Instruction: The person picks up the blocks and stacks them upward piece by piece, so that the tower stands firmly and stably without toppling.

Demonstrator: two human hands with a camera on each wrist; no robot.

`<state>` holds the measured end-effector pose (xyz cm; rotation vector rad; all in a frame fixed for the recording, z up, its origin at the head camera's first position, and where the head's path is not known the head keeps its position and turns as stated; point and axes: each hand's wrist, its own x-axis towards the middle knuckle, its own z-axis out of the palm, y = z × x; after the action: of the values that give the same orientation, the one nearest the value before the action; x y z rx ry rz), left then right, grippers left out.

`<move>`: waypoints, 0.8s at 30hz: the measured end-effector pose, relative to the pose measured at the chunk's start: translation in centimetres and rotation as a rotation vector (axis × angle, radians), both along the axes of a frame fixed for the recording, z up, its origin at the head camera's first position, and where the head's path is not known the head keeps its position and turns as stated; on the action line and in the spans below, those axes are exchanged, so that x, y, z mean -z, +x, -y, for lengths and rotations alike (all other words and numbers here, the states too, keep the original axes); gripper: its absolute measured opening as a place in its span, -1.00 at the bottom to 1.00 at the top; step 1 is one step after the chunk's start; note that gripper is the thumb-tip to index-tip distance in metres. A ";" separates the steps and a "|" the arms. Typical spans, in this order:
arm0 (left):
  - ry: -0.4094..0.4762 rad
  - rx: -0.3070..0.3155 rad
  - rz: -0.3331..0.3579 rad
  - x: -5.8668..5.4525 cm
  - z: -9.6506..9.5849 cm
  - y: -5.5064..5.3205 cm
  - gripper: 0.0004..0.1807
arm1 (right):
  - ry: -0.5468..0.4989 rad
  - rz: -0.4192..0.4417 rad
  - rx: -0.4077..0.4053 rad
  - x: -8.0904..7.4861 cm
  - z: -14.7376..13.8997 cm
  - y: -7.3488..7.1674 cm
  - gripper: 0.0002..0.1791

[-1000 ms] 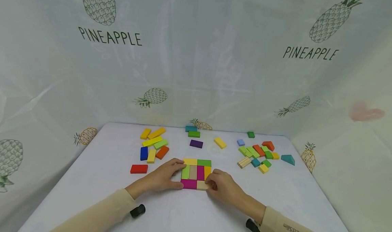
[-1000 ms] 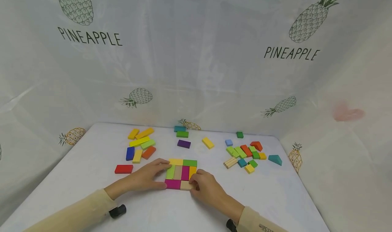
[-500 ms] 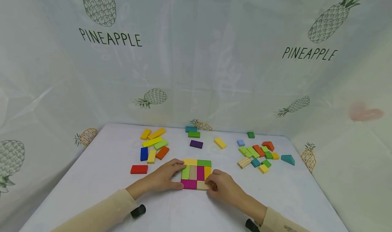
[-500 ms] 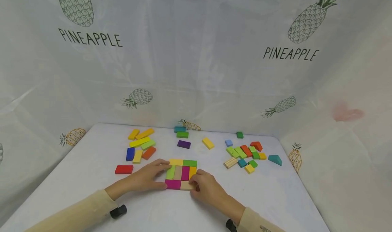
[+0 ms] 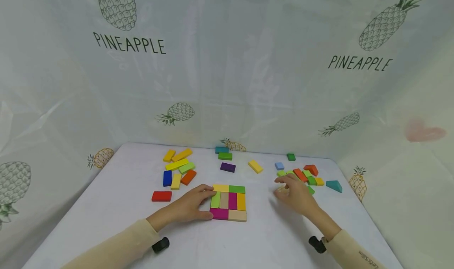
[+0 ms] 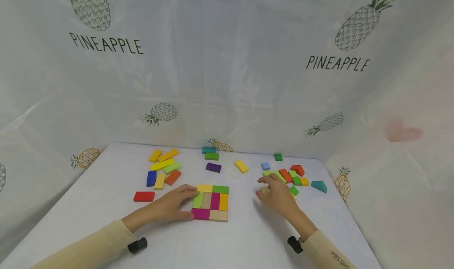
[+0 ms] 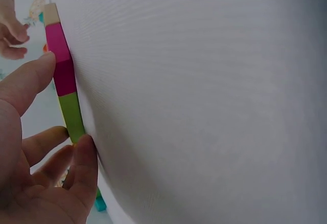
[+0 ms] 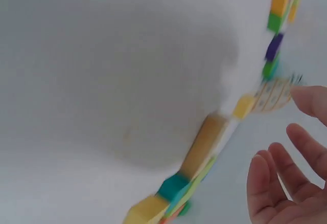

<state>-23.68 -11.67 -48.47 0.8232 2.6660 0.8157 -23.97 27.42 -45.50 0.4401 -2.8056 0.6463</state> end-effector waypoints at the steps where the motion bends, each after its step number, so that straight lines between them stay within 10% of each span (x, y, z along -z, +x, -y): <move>1: -0.002 -0.001 0.001 0.1 0.0 0.0 -0.18 | 0.011 -0.010 0.017 0.2 -0.8 -0.3 -0.55; 24: -0.005 0.006 -0.007 0.6 0.2 -0.5 -0.17 | 0.174 0.035 0.072 2.8 -3.0 -2.5 -0.42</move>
<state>-24.15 -11.85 -49.10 0.8342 2.6689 0.8052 -26.52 30.40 -48.28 0.3593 -2.9081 0.3999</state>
